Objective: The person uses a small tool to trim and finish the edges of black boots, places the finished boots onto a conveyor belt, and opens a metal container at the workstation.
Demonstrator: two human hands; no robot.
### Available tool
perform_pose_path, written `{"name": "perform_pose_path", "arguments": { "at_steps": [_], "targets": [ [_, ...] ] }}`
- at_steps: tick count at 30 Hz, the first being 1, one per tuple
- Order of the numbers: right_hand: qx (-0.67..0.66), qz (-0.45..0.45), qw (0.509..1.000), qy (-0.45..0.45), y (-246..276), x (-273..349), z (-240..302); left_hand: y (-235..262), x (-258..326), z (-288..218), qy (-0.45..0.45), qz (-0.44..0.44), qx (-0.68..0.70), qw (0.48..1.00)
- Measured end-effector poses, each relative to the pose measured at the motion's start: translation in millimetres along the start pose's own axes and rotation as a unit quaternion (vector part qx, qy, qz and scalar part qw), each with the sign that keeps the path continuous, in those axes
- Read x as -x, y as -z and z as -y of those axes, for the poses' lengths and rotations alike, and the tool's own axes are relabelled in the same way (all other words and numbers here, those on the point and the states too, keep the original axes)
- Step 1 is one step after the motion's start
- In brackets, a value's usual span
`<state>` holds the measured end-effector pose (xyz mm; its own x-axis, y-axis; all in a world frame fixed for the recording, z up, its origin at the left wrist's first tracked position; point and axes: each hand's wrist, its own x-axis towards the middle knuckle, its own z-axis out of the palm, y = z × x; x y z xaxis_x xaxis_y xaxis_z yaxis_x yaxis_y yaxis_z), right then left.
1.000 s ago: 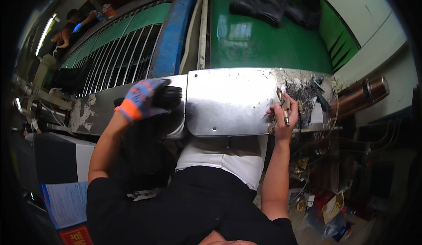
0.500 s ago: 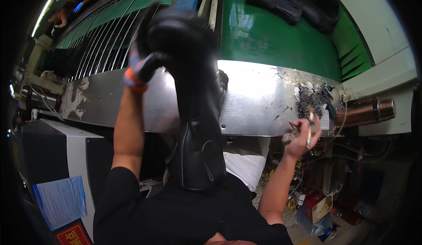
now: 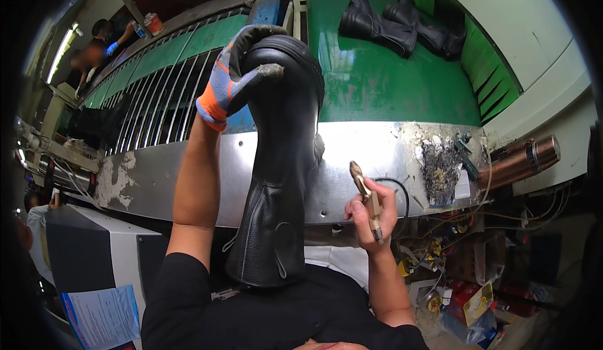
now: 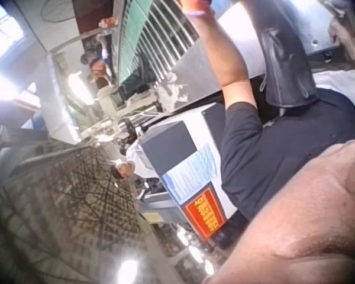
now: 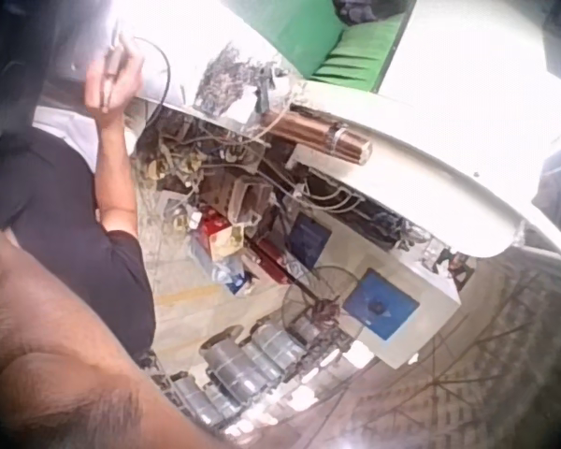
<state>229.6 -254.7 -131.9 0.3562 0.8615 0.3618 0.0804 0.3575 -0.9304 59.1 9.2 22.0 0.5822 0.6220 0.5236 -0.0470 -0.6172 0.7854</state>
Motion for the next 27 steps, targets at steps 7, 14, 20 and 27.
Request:
{"name": "perform_pose_path", "arguments": {
  "at_steps": [7,14,20,27],
  "targets": [
    [0.064,0.012,0.963,0.263,-45,-121,42,-1,-12,7,0.006,0.015,0.009,1.0],
    [-0.057,-0.006,0.991,0.117,-60,-133,10,16,-24,39,0.028,0.012,0.085,0.996],
    [-0.078,0.026,0.992,0.097,-63,-96,-33,24,-26,56,0.042,0.009,0.105,0.994],
    [-0.094,0.005,0.993,0.065,-70,-68,-46,30,-27,68,0.039,0.017,0.131,0.991]
  ]
}}
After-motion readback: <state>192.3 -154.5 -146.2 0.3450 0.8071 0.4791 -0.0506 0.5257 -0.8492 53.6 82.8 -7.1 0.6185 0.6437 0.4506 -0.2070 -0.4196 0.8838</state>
